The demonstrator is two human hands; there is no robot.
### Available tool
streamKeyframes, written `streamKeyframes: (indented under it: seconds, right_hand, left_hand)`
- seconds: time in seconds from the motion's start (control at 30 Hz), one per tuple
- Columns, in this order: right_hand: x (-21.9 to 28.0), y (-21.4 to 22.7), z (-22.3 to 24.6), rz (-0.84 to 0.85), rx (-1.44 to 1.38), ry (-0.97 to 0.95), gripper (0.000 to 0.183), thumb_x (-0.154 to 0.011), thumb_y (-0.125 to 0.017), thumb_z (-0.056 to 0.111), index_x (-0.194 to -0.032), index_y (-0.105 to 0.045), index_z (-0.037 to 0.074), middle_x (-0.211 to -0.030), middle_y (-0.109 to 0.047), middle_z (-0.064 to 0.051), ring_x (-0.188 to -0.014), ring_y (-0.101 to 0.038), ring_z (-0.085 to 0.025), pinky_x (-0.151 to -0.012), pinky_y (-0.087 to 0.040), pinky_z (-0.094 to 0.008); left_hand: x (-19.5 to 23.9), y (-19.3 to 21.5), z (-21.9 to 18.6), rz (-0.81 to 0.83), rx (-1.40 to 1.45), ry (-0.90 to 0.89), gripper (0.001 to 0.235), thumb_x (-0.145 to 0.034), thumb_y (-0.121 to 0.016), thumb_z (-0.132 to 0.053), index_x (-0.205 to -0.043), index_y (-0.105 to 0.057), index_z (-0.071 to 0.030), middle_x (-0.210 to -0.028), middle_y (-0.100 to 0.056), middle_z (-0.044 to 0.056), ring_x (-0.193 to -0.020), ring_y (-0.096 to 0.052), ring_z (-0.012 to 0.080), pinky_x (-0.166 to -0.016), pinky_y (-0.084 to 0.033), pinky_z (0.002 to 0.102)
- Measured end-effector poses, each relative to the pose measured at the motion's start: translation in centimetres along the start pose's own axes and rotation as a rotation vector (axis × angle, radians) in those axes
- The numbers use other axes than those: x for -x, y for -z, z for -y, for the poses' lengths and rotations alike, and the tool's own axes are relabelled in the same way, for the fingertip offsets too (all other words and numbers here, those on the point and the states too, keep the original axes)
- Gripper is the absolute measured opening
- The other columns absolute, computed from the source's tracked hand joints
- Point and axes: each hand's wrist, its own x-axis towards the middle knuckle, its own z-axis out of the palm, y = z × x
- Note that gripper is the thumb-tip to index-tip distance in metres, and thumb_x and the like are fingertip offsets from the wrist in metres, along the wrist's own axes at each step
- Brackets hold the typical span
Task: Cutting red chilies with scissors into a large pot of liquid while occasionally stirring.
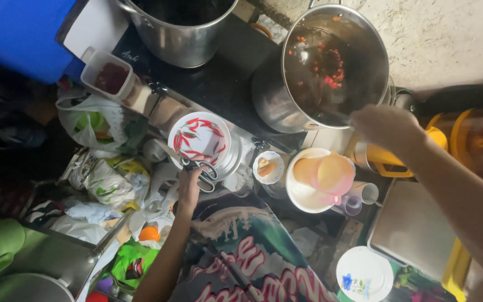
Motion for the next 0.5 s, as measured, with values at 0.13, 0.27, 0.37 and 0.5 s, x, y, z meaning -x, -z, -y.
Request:
streamKeyframes:
  seconds: [0.13, 0.27, 0.37, 0.5]
  right_hand:
    - [4.2, 8.1, 3.6, 0.002, -0.114, -0.049, 0.012, -0.097, -0.064, 0.017, -0.090, -0.073, 0.015, -0.081, -0.078, -0.003, -0.085, -0.081, -0.022, -0.071, -0.065, -0.040]
    - [0.6, 8.3, 3.9, -0.126, -0.174, -0.095, 0.019, -0.096, -0.061, 0.008, -0.090, -0.079, 0.008, -0.078, -0.079, -0.010, -0.082, -0.080, -0.028, -0.065, -0.064, -0.048]
    - [-3.4, 6.3, 1.5, -0.182, -0.167, -0.108, 0.018, -0.093, -0.064, 0.008, -0.084, -0.080, 0.007, -0.074, -0.078, -0.012, -0.079, -0.080, -0.031, -0.061, -0.063, -0.049]
    - [-3.0, 5.9, -0.9, -0.138, -0.221, -0.124, 0.020, -0.094, -0.064, 0.002, -0.087, -0.083, 0.001, -0.081, -0.082, -0.018, -0.088, -0.081, -0.035, -0.070, -0.064, -0.050]
  left_hand:
    - [-1.6, -0.4, 4.5, -0.008, -0.034, -0.211, 0.028, -0.106, -0.052, -0.018, -0.124, -0.067, -0.001, -0.133, -0.061, 0.028, -0.115, -0.068, 0.0365, -0.078, -0.066, 0.033]
    - [-1.8, -1.0, 1.9, 0.043, 0.007, -0.048, 0.043, -0.101, -0.055, -0.035, -0.135, -0.060, -0.008, -0.138, -0.060, 0.021, -0.116, -0.067, 0.0292, -0.087, -0.059, 0.033]
    - [-1.1, -1.1, -1.7, 0.041, 0.043, 0.189, 0.064, -0.097, -0.056, -0.056, -0.142, -0.054, -0.010, -0.139, -0.060, 0.018, -0.121, -0.066, 0.0278, -0.095, -0.055, 0.036]
    - [-2.2, -1.9, 7.9, -0.140, -0.435, -0.773, 0.049, -0.087, -0.067, 0.014, -0.129, -0.062, -0.010, -0.118, -0.058, 0.027, -0.105, -0.068, 0.0402, -0.074, -0.066, 0.030]
